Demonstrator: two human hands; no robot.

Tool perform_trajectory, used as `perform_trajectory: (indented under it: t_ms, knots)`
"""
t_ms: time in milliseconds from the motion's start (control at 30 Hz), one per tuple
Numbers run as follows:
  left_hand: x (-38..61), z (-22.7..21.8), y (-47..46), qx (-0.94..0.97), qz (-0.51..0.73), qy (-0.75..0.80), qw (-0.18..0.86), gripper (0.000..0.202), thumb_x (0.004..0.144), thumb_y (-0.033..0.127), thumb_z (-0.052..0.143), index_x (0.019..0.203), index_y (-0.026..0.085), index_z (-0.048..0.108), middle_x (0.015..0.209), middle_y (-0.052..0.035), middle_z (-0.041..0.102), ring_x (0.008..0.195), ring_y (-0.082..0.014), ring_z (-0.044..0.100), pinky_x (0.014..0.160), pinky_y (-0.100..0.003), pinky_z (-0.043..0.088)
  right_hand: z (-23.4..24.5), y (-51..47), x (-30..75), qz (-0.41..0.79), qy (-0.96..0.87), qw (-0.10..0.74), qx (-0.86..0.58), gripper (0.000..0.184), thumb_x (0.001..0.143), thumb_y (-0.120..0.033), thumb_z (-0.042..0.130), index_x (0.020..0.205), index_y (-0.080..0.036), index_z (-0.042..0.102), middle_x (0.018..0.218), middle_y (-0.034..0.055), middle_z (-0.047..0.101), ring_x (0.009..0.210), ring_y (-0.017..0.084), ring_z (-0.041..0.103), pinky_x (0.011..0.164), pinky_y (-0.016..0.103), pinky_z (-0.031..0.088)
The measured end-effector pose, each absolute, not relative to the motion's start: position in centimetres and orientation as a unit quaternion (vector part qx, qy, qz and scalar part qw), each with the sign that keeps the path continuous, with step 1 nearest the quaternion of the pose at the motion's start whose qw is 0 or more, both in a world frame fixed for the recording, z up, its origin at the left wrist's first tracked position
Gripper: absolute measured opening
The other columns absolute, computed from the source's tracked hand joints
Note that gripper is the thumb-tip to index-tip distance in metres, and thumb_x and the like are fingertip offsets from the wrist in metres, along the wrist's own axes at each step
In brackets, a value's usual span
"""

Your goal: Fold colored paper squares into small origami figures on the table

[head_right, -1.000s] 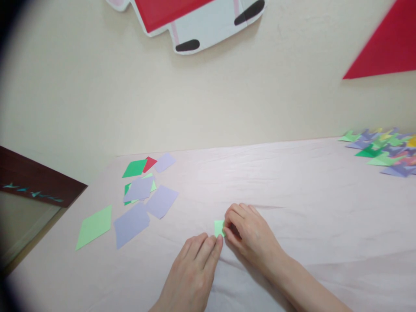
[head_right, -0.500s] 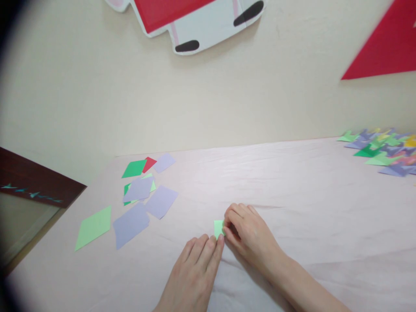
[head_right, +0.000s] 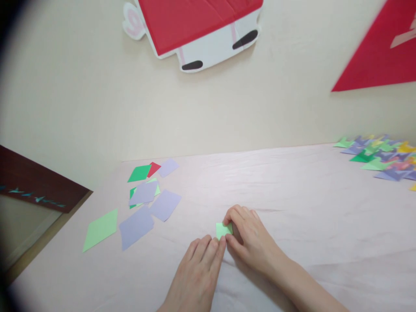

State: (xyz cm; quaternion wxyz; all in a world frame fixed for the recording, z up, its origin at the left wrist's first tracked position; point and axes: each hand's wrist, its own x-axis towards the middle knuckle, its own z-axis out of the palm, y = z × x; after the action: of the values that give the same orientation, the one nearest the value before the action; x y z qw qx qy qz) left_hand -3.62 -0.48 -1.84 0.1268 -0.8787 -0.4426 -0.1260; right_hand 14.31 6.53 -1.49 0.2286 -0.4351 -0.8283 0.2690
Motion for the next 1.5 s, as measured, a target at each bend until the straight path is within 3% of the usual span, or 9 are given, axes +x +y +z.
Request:
perform_trajectory:
  t_ms: [267,567,733,967,1067,1200,1367,1500]
  knots:
    - [-4.1,-3.8,-1.2,-0.877,-0.056,-0.453,0.153,0.038,0.090,0.016,0.048,0.125,0.010,0.059,0.114,-0.0129,0.061,0.110,-0.0259,0.051,0.090,-0.039,0.044,-1.2,6.7,13.7,0.299,-0.807,0.221,-0.458,0.027,0.072,-0.004,0.050,0.092,-0.021,0.053,0.096,0.0041,0.061,0.091,0.023,0.056,0.081,0.038,0.040]
    - [-4.6,-3.8,-1.1,-0.859,-0.102,-0.462,0.196,0.033,0.089,0.018,0.050,0.118,0.011,0.064,0.121,-0.0111,0.064,0.112,-0.0250,0.053,0.090,-0.037,0.045,-1.3,7.5,14.0,0.318,-0.791,0.260,-0.453,0.037,0.060,-0.002,0.044,0.089,-0.021,0.057,0.086,0.0028,0.063,0.082,0.020,0.057,0.077,0.034,0.044]
    - [-3.9,-2.9,-0.2,-0.880,-0.096,-0.443,0.141,0.043,0.092,0.020,0.046,0.133,0.012,0.054,0.136,-0.0098,0.058,0.122,-0.0234,0.049,0.097,-0.036,0.043,-1.7,7.6,13.9,0.324,-0.780,0.289,-0.451,0.033,0.060,-0.006,0.046,0.087,-0.021,0.059,0.085,0.0027,0.065,0.080,0.020,0.057,0.076,0.034,0.045]
    - [-2.8,-3.0,0.3,-0.872,-0.102,-0.473,0.075,0.043,0.083,0.010,0.050,0.125,0.010,0.058,0.126,-0.0099,0.062,0.115,-0.0250,0.053,0.095,-0.039,0.047,-2.1,7.9,14.1,0.366,-0.764,0.320,-0.424,0.041,0.058,-0.003,0.041,0.090,-0.020,0.060,0.085,0.0028,0.066,0.077,0.017,0.058,0.072,0.029,0.047]
    - [-2.9,-3.6,0.2,-0.865,-0.122,-0.479,0.081,0.044,0.082,0.008,0.049,0.125,0.012,0.058,0.129,-0.0088,0.062,0.119,-0.0253,0.052,0.097,-0.039,0.047,-2.2,8.1,14.4,0.382,-0.753,0.340,-0.413,0.040,0.061,-0.003,0.040,0.090,-0.019,0.062,0.080,0.0018,0.065,0.072,0.016,0.057,0.068,0.027,0.047]
    - [-2.1,-4.0,-0.2,-0.852,-0.132,-0.498,0.089,0.045,0.083,0.005,0.048,0.127,0.012,0.057,0.128,-0.0104,0.061,0.120,-0.0254,0.051,0.097,-0.039,0.046,-2.1,7.6,14.9,0.386,-0.715,0.395,-0.430,0.025,0.078,-0.011,0.043,0.093,-0.019,0.061,0.081,0.0022,0.064,0.074,0.017,0.059,0.070,0.029,0.049]
    - [-0.5,-2.8,-0.3,-0.812,-0.139,-0.566,0.010,0.043,0.084,0.023,0.058,0.127,0.017,0.056,0.114,-0.0106,0.061,0.107,-0.0296,0.055,0.092,-0.047,0.049,-1.5,6.1,15.1,0.324,-0.736,0.367,-0.467,0.017,0.082,-0.013,0.045,0.087,-0.019,0.060,0.085,0.0037,0.063,0.080,0.019,0.059,0.076,0.033,0.049]
    - [-1.7,-1.0,1.3,-0.830,-0.181,-0.526,-0.050,0.053,0.082,0.010,0.050,0.134,0.017,0.047,0.140,-0.0130,0.047,0.130,-0.0262,0.042,0.108,-0.046,0.039,-1.1,5.2,15.2,0.266,-0.773,0.323,-0.477,0.018,0.082,-0.010,0.046,0.087,-0.020,0.061,0.091,0.0059,0.063,0.090,0.021,0.059,0.083,0.036,0.048]
